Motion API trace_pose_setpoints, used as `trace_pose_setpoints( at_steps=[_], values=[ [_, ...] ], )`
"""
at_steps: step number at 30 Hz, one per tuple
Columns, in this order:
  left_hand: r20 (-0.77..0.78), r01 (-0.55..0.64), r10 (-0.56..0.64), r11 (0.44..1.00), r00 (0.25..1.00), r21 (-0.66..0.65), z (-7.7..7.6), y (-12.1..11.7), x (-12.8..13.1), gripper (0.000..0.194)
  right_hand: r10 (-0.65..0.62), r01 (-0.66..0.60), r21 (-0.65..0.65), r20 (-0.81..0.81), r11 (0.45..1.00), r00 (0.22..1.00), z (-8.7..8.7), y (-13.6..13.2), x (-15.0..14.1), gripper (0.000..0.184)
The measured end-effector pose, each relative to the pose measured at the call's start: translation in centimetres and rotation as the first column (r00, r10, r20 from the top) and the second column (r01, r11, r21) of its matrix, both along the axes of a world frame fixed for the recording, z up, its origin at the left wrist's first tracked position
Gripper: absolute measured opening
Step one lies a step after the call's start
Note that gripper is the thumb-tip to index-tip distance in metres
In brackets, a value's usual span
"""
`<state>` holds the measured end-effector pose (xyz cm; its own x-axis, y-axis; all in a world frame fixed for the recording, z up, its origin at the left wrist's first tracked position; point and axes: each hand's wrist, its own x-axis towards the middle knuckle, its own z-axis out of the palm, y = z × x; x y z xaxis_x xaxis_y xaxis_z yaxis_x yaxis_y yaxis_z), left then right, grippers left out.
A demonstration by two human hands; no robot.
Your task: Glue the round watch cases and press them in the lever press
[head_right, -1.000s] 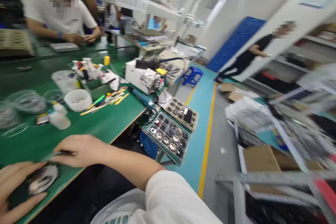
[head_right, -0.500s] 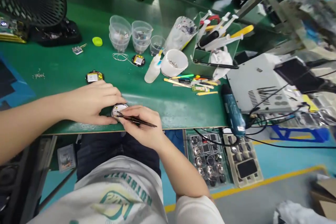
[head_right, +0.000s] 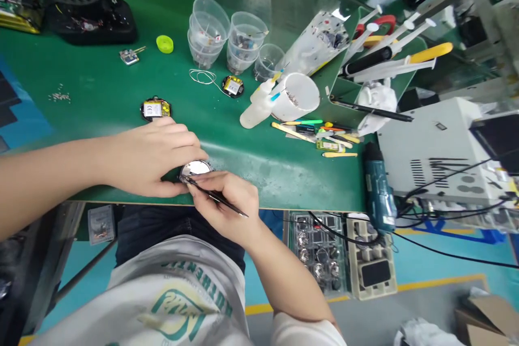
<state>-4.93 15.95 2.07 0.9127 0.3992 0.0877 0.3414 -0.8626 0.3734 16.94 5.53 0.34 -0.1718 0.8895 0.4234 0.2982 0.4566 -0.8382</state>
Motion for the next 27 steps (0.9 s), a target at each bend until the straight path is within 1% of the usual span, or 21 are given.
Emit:
trace_pose_setpoints(
  at_steps=[3,7,12,16,18,21,27],
  values=[
    [0.001,-0.001,0.001,1.000,1.000,-0.012,0.0,0.1,0.0,0.039,-0.014,0.014,0.033,0.022,0.999,1.000,-0.1,-0.1,0.0,0.030],
    [0.011,-0.003,0.003,1.000,1.000,-0.007,-0.1,0.1,0.0,0.038,-0.035,0.030,0.067,0.067,0.997,0.997,0.2,-0.3,0.0,0.028],
    [0.009,-0.001,0.001,1.000,1.000,0.002,-0.1,0.0,0.0,0.038,-0.019,0.007,0.085,0.136,0.996,0.990,0.5,-0.6,-0.2,0.027],
    [0.015,-0.004,0.004,1.000,1.000,-0.016,-0.1,0.1,0.0,0.038,-0.137,0.135,0.028,0.053,0.990,0.989,0.1,-0.6,-0.4,0.026],
    [0.016,-0.006,0.006,1.000,1.000,-0.027,-0.1,0.1,0.0,0.037,-0.168,0.169,-0.015,0.017,0.986,0.986,-0.2,-0.5,-0.6,0.023],
    [0.012,-0.007,0.007,0.999,1.000,-0.039,-0.1,0.1,0.0,0.038,-0.157,0.158,-0.055,0.019,0.986,0.987,-0.3,-0.3,-0.8,0.021],
    [0.008,-0.015,0.015,0.997,1.000,-0.073,0.0,0.1,0.1,0.035,-0.166,0.168,-0.060,0.044,0.984,0.985,0.0,-0.1,-1.1,0.019]
  ],
)
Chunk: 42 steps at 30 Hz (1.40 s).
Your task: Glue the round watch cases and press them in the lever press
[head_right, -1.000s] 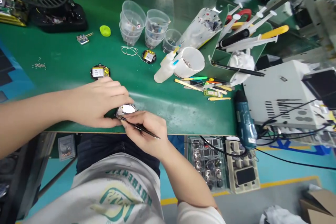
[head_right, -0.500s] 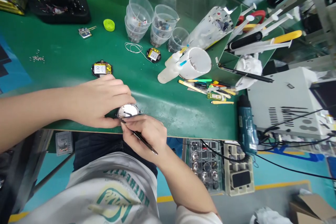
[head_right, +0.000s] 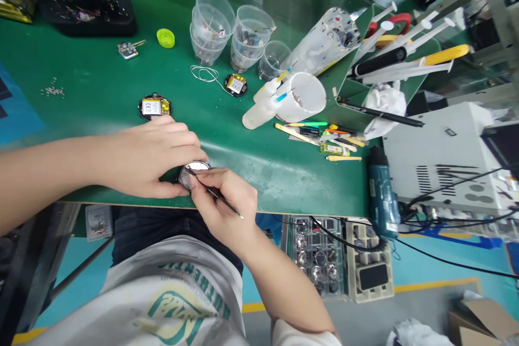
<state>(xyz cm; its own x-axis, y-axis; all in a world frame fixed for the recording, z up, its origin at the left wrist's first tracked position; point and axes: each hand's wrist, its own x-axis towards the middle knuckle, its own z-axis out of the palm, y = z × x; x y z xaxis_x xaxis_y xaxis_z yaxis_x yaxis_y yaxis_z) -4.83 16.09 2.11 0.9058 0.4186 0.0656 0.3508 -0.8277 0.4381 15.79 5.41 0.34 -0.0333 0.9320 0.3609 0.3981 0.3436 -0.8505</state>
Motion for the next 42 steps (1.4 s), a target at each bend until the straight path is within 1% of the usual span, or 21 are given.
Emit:
trace_pose_setpoints(
  at_steps=[4,11,17,19,22,24,30,33,37,42],
  values=[
    [-0.001,-0.002,0.002,1.000,1.000,-0.013,0.13,0.03,0.03,0.035,0.034,-0.034,0.015,-0.014,0.999,0.999,0.06,0.12,0.00,0.022],
    [-0.035,0.006,-0.006,1.000,0.999,0.001,0.40,-0.01,0.06,0.035,0.123,-0.121,-0.050,0.029,0.991,0.992,0.66,0.23,0.52,0.018],
    [-0.034,0.010,-0.010,1.000,0.999,0.007,0.36,0.02,0.02,0.035,0.174,-0.173,-0.043,0.028,0.984,0.984,0.75,0.26,0.80,0.022],
    [-0.030,0.007,-0.007,1.000,1.000,0.000,0.29,0.07,0.01,0.035,0.166,-0.165,-0.021,0.032,0.986,0.986,0.58,0.16,0.73,0.023],
    [-0.021,0.002,-0.002,1.000,1.000,-0.017,0.23,0.13,0.01,0.036,0.108,-0.109,0.014,0.041,0.994,0.993,0.33,0.02,0.56,0.023],
    [-0.018,0.000,0.000,1.000,1.000,-0.020,0.23,0.14,0.02,0.035,0.090,-0.091,0.016,0.048,0.996,0.995,0.27,0.01,0.50,0.022],
    [-0.021,0.009,-0.009,1.000,1.000,-0.003,0.33,0.09,0.05,0.033,0.162,-0.162,0.008,0.045,0.987,0.986,0.35,0.19,0.67,0.024],
    [-0.015,0.004,-0.004,1.000,1.000,-0.019,0.30,0.09,0.04,0.033,0.133,-0.134,0.015,0.049,0.991,0.990,0.41,0.14,0.65,0.025],
    [-0.017,0.002,-0.002,1.000,1.000,-0.022,0.28,0.11,0.04,0.031,0.154,-0.155,-0.001,0.070,0.988,0.986,0.61,-0.04,0.52,0.024],
    [-0.026,0.007,-0.007,1.000,1.000,-0.010,0.25,0.12,0.06,0.035,0.058,-0.058,0.000,0.025,0.998,0.998,0.59,-0.18,0.40,0.022]
  ],
)
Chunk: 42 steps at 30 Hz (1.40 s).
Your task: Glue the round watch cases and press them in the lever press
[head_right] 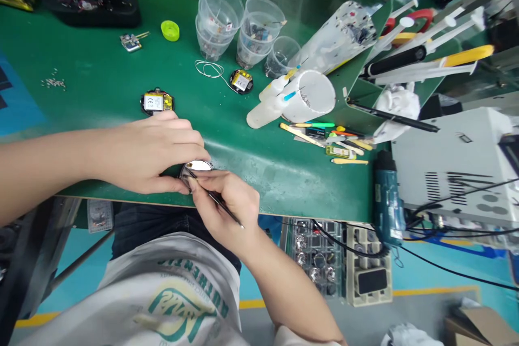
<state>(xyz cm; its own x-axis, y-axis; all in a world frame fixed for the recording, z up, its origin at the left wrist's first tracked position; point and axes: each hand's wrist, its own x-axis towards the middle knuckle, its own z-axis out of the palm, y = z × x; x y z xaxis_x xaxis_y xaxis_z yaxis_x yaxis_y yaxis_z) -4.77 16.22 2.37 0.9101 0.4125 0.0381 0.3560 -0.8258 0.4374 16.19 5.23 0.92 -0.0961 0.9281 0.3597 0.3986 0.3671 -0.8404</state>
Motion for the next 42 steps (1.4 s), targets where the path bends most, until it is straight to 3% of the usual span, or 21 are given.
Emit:
trace_pose_setpoints(
  at_steps=[8,17,23,34,42],
  values=[
    [0.001,0.000,0.000,1.000,1.000,0.017,-0.1,0.0,0.0,0.037,-0.014,0.012,-0.066,-0.031,0.998,0.999,-0.5,0.1,0.1,0.020],
    [0.003,0.003,-0.003,1.000,1.000,0.031,-0.3,0.1,0.0,0.039,-0.001,-0.015,-0.197,-0.083,0.980,0.997,0.5,0.9,0.2,0.016],
    [0.049,-0.005,0.002,0.999,0.999,0.052,-0.6,0.1,-0.1,0.038,0.017,-0.052,-0.204,-0.171,0.978,0.985,0.5,1.0,0.5,0.018],
    [0.054,0.025,-0.027,0.999,0.998,0.040,-0.6,0.2,-0.2,0.039,0.144,-0.208,-0.230,-0.264,0.951,0.954,0.7,1.1,1.8,0.023],
    [0.035,0.023,-0.024,0.999,0.999,0.037,-0.7,0.2,-0.3,0.044,0.302,-0.419,-0.190,-0.446,0.888,0.843,0.7,1.4,3.4,0.018]
  ],
)
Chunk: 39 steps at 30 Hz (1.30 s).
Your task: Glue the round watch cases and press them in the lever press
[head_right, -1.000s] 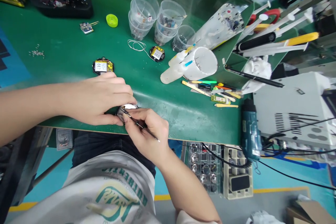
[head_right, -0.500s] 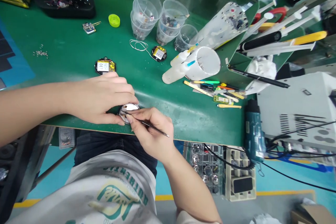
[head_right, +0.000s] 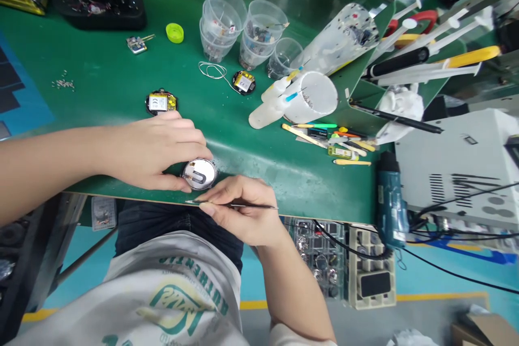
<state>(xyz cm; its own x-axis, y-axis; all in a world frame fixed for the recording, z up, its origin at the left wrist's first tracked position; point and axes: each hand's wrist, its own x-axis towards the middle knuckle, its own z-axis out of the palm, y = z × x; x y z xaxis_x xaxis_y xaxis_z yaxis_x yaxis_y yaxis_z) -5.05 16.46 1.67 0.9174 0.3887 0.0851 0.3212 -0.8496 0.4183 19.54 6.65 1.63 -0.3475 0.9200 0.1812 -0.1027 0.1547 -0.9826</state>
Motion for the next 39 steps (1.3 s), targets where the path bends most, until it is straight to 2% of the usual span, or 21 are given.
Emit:
trace_pose_setpoints(
  at_steps=[4,7,10,15,19,27,36,39],
  values=[
    [-0.004,0.006,-0.006,1.000,1.000,0.028,0.1,0.1,-0.1,0.045,0.040,-0.042,-0.021,-0.077,0.999,0.996,-0.1,0.0,0.3,0.015],
    [-0.011,0.020,-0.020,0.999,1.000,0.029,0.2,0.1,-0.2,0.041,-0.114,0.114,-0.030,0.009,0.993,0.993,-0.1,-0.3,-0.7,0.016],
    [-0.004,0.044,-0.044,0.999,0.999,0.015,0.4,0.2,-0.3,0.039,-0.280,0.279,0.031,0.145,0.960,0.949,-0.2,-0.7,-2.0,0.020],
    [0.026,0.068,-0.067,0.997,0.997,-0.033,0.3,0.2,-0.4,0.042,-0.381,0.357,0.135,0.245,0.924,0.892,-0.9,-1.0,-3.1,0.020],
    [0.016,0.011,-0.010,1.000,1.000,-0.022,0.1,0.1,-0.2,0.043,-0.395,0.353,0.193,0.269,0.916,0.878,-1.2,-1.0,-3.2,0.020],
    [0.037,0.004,-0.004,1.000,0.999,-0.005,-0.2,0.0,-0.1,0.043,-0.399,0.337,0.236,0.315,0.912,0.861,-0.8,-0.9,-3.5,0.019],
    [0.041,-0.008,0.009,1.000,0.999,-0.003,-0.5,-0.2,0.0,0.037,-0.275,0.162,0.309,0.367,0.937,0.889,-0.5,-0.8,-2.8,0.020],
    [0.041,-0.008,0.008,1.000,0.999,-0.012,-0.4,-0.2,0.1,0.038,-0.324,0.206,0.336,0.346,0.919,0.881,-0.7,-1.0,-2.9,0.022]
  ],
)
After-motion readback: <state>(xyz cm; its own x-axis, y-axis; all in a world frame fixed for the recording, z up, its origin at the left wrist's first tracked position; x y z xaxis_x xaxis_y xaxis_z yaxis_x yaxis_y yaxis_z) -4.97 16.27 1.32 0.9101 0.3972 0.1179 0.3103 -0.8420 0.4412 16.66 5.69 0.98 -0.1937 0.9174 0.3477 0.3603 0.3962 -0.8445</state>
